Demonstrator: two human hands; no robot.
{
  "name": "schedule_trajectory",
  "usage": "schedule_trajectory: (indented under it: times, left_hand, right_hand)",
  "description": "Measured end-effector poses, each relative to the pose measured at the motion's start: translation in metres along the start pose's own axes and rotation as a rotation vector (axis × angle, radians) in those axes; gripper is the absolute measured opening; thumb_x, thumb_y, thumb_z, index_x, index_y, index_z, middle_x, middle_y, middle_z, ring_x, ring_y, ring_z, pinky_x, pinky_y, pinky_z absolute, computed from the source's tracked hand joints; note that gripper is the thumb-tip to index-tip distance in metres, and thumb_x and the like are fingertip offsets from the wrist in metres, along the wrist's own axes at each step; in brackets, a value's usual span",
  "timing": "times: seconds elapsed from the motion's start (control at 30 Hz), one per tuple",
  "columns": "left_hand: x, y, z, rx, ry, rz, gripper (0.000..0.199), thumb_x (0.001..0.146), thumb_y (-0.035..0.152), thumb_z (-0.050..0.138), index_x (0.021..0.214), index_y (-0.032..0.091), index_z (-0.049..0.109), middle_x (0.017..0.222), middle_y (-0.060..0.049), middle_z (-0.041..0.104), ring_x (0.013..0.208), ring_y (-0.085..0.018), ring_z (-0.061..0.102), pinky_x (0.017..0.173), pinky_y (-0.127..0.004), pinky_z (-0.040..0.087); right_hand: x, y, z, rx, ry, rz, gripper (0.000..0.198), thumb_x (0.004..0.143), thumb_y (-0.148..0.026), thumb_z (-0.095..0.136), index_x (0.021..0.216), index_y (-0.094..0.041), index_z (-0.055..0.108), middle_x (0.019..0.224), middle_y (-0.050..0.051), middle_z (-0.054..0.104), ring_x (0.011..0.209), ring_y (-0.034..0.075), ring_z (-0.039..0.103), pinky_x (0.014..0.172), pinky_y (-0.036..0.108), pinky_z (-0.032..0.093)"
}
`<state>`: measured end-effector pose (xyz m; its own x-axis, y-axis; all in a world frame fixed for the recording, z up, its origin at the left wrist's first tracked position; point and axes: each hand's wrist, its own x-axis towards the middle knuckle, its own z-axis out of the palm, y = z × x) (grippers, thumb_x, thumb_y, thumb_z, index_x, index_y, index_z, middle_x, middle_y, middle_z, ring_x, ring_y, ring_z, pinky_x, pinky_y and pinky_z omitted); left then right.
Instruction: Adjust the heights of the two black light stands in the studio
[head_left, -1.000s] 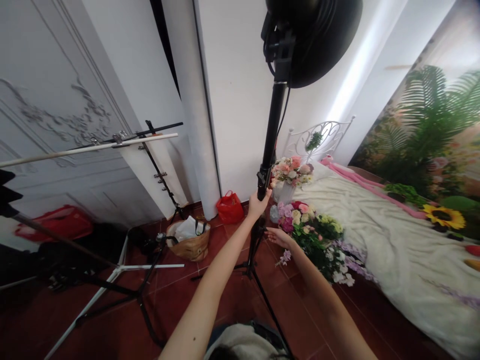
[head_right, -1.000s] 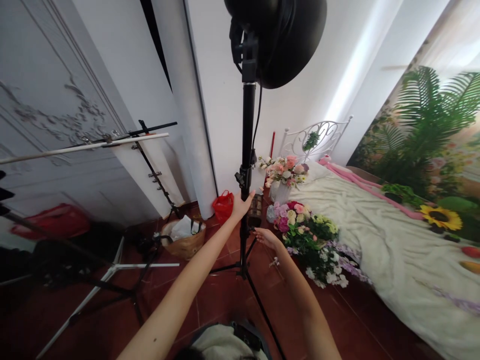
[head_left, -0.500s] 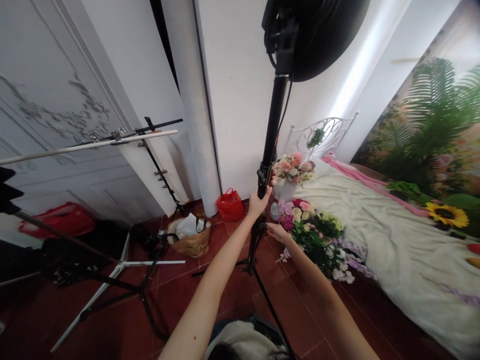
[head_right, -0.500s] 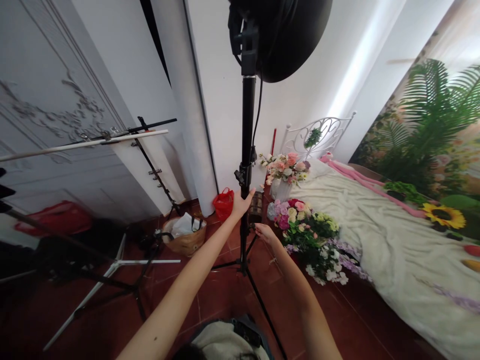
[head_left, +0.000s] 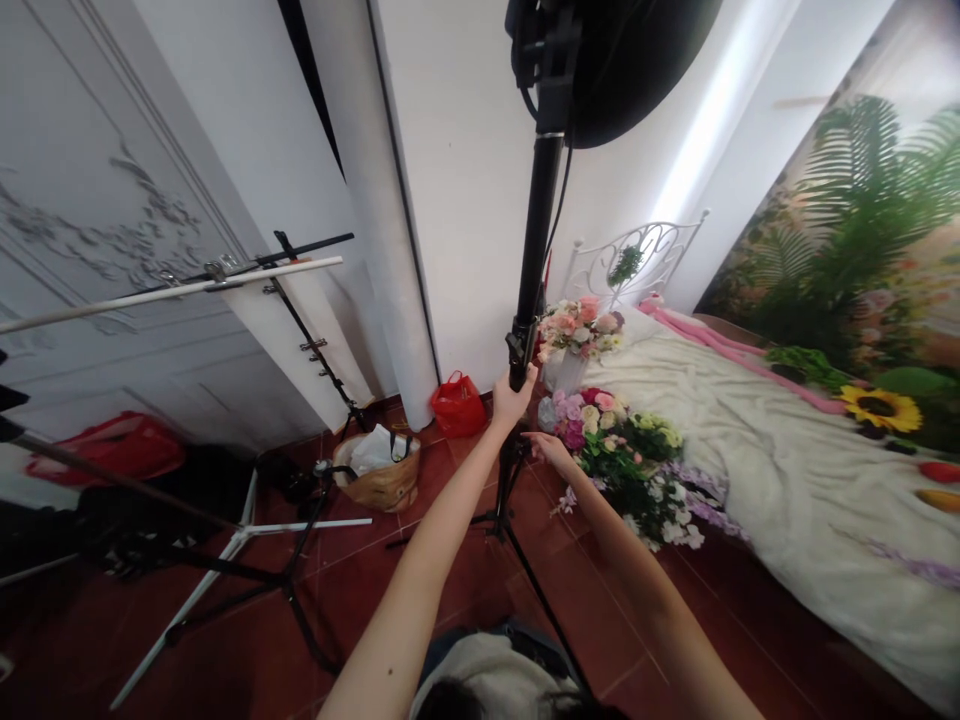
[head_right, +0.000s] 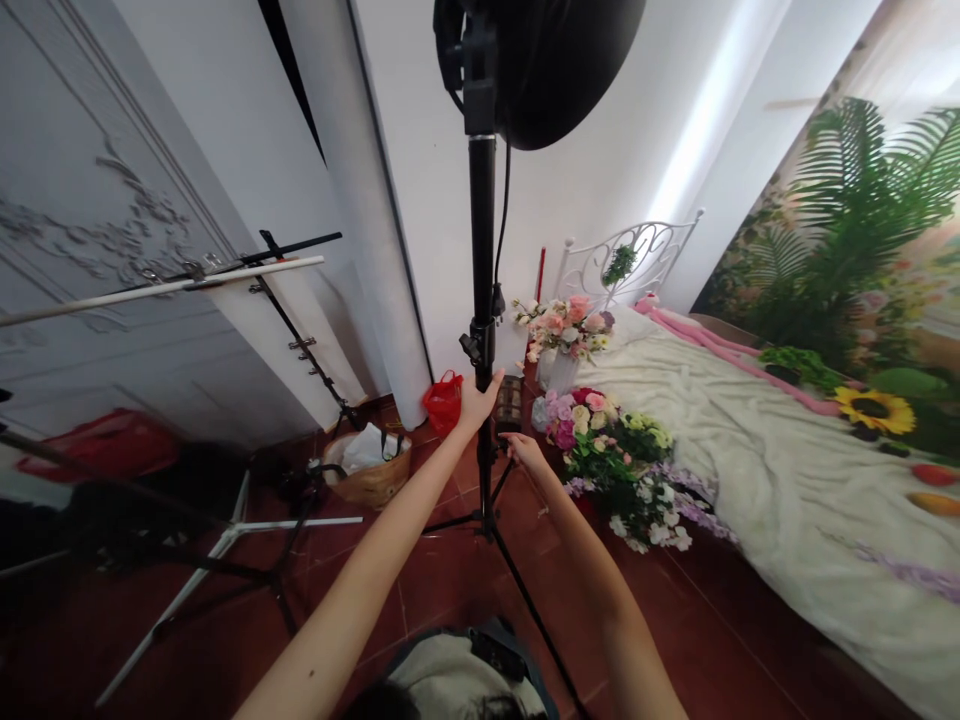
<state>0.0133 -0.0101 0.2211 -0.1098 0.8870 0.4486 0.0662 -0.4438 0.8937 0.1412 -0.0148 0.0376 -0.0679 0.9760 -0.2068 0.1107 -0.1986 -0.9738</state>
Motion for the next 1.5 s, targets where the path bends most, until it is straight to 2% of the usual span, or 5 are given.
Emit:
schedule_trajectory:
  times: [0.47, 0.7, 0.83, 1.03, 1.5]
  left_hand:
    - [0.003, -0.001, 0.002, -0.012, -0.008, -0.005, 0.036, 0.074, 0.048, 0.059, 0.079, 0.013, 0.065, 0.073, -0.005, 0.066, 0.070, -0.015, 0.060, 0.066, -0.024, 0.045]
    - [-0.063, -0.096, -0.017, 0.098, -0.130, -0.314, 0.030, 0.066, 0.044, 0.067, 0.065, 0.015, 0.060, 0.064, -0.004, 0.063, 0.064, -0.018, 0.060, 0.064, -0.028, 0.047]
    - [-0.085, -0.137, -0.015, 0.080, 0.004, -0.341, 0.024, 0.069, 0.040, 0.065, 0.076, 0.018, 0.060, 0.075, -0.007, 0.065, 0.076, -0.019, 0.063, 0.073, -0.030, 0.049]
    - [-0.059, -0.134, 0.000, -0.010, -0.037, -0.235, 0.028, 0.070, 0.041, 0.064, 0.084, 0.017, 0.061, 0.080, -0.006, 0.066, 0.085, -0.018, 0.063, 0.085, -0.034, 0.047]
    - [-0.071, -0.158, -0.005, 0.026, -0.099, -0.314, 0.032, 0.068, 0.046, 0.064, 0.077, 0.016, 0.061, 0.074, -0.008, 0.067, 0.069, -0.018, 0.063, 0.067, -0.031, 0.051]
  right_hand:
    - [0.008, -0.011, 0.013, -0.183, -0.052, 0.172, 0.038, 0.087, -0.048, 0.043, 0.076, -0.014, 0.056, 0.046, 0.001, 0.057, 0.039, 0.011, 0.049, 0.041, 0.020, 0.038]
    - [0.003, 0.021, 0.024, -0.070, 0.088, -0.152, 0.037, 0.071, -0.054, 0.054, 0.063, -0.020, 0.042, 0.054, -0.005, 0.048, 0.050, 0.009, 0.046, 0.050, 0.021, 0.039]
    - [0.001, 0.034, 0.019, -0.065, 0.139, -0.295, 0.029, 0.064, -0.040, 0.063, 0.078, -0.020, 0.048, 0.075, -0.002, 0.055, 0.066, 0.011, 0.053, 0.062, 0.024, 0.045]
    - [-0.005, 0.034, 0.016, -0.012, 0.125, -0.266, 0.035, 0.064, -0.031, 0.063, 0.094, -0.021, 0.048, 0.088, 0.002, 0.056, 0.073, 0.014, 0.056, 0.065, 0.026, 0.047]
    - [0.004, 0.028, 0.016, 0.053, 0.093, -0.174, 0.017, 0.071, -0.034, 0.052, 0.081, -0.020, 0.051, 0.066, -0.002, 0.057, 0.062, 0.012, 0.056, 0.055, 0.022, 0.044]
